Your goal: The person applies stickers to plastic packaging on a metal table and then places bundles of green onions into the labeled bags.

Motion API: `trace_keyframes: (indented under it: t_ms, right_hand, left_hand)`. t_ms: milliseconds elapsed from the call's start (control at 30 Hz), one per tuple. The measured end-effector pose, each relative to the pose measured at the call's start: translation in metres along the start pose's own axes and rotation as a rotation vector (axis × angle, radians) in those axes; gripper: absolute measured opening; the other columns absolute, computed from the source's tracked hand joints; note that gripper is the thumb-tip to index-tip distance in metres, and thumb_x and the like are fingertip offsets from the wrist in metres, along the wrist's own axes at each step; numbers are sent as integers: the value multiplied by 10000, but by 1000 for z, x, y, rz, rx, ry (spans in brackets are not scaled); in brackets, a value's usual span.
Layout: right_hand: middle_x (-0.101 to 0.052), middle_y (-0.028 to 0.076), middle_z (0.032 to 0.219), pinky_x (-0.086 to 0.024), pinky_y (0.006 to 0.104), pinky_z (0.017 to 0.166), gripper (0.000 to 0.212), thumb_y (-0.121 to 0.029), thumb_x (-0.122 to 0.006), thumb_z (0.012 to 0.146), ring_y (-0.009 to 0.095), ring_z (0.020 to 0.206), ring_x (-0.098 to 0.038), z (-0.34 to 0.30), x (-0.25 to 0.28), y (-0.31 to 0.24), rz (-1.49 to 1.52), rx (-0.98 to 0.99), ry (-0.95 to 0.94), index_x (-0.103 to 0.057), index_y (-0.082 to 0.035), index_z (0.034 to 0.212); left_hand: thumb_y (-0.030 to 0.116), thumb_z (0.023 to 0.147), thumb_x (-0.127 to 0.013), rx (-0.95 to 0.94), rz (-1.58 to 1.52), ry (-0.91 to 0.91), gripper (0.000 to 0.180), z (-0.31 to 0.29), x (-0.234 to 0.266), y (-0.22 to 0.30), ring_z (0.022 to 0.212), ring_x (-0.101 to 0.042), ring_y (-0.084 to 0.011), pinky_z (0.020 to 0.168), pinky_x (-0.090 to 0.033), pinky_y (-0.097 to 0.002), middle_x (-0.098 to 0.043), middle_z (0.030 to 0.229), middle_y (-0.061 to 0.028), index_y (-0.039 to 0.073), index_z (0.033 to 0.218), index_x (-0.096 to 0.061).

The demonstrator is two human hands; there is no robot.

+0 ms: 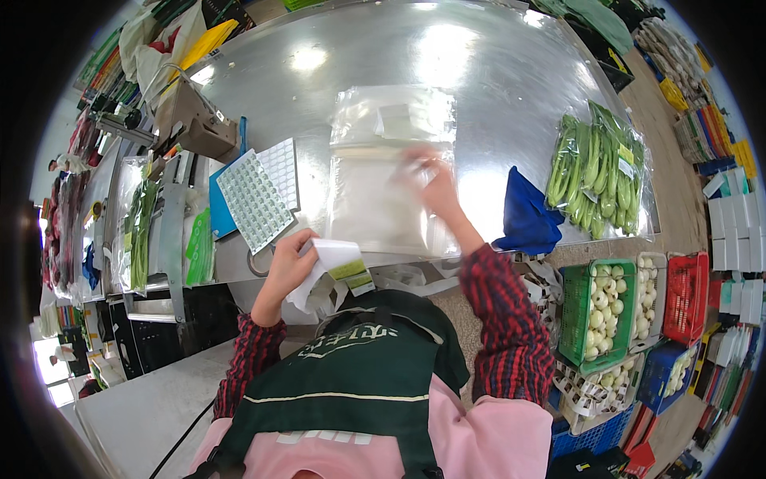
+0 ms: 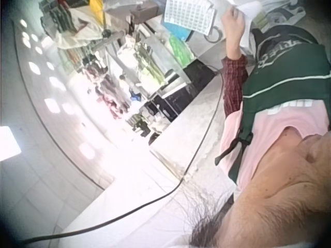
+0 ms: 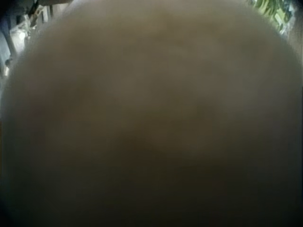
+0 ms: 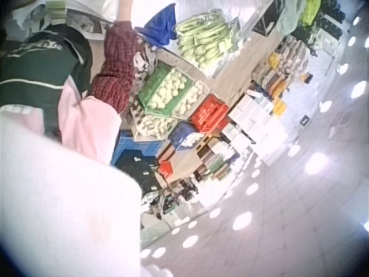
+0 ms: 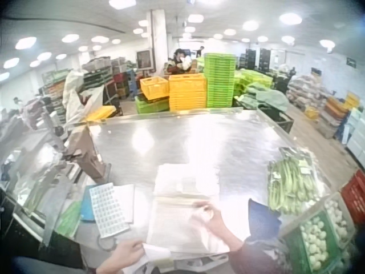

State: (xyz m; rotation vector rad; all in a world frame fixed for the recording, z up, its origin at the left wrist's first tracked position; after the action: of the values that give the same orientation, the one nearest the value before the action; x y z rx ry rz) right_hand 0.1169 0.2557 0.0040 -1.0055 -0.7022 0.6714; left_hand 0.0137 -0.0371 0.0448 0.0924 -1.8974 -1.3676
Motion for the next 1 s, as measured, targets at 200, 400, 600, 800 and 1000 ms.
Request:
trace_keyframes:
  t_ms: [200,400,600,800,1000]
  right_hand:
    - [-645,13,708,-451,274,692,199,-161,-776,790,94,701,-551,-68,-76,-71,126,-447,-450,-713,-33,927]
    - [-686,41,734,-442,253,622,106,-91,-733,800,118,632,-545,-56,-64,-68,-8,-141,-403,-720,-32,887]
    - [-678,67,745,-474,289,615,103,-99,-702,809,146,630,-583,18,-25,4,-207,-51,-181,-689,-18,873]
    - [-548,93,1158,-509,385,785,452,-184,-785,683,304,938,-619,-6,-26,26,-801,-201,-430,-579,-79,1072]
    - [-592,40,910,-492,326,684,195,-151,-798,695,201,758,-599,-40,22,67,-552,-212,-596,-687,-92,844]
  left_hand:
    - [20,856,-605,-109,-252,9,301,9,-13,-4,556,-476,-101,522,-382,-282,-543,578,3,14,1156,-629]
    - [24,863,-598,114,-272,-125,491,-3,-7,22,543,-356,-49,509,-333,-250,-452,547,41,29,1351,-542]
    - [83,830,-651,150,-130,-72,259,-33,-9,-61,671,-568,-71,586,-443,-256,-655,722,-79,0,1075,-662]
    - [27,826,-645,60,-48,74,91,-35,7,-59,713,-600,-85,620,-474,-258,-666,742,-73,-27,897,-630]
    - [-61,806,-631,234,-368,-75,122,-34,3,-52,790,-625,-103,723,-503,-252,-684,838,-62,-13,918,-632]
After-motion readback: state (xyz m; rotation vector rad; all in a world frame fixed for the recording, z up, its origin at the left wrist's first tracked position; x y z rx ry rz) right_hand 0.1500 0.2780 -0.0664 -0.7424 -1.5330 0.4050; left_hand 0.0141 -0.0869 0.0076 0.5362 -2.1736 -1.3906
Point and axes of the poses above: each hand's wrist, its own z-axis towards the middle knuckle, its own x-axis out of the back of the hand, y = z × x, the point moved 1 cm from there along z, towards the middle knuckle
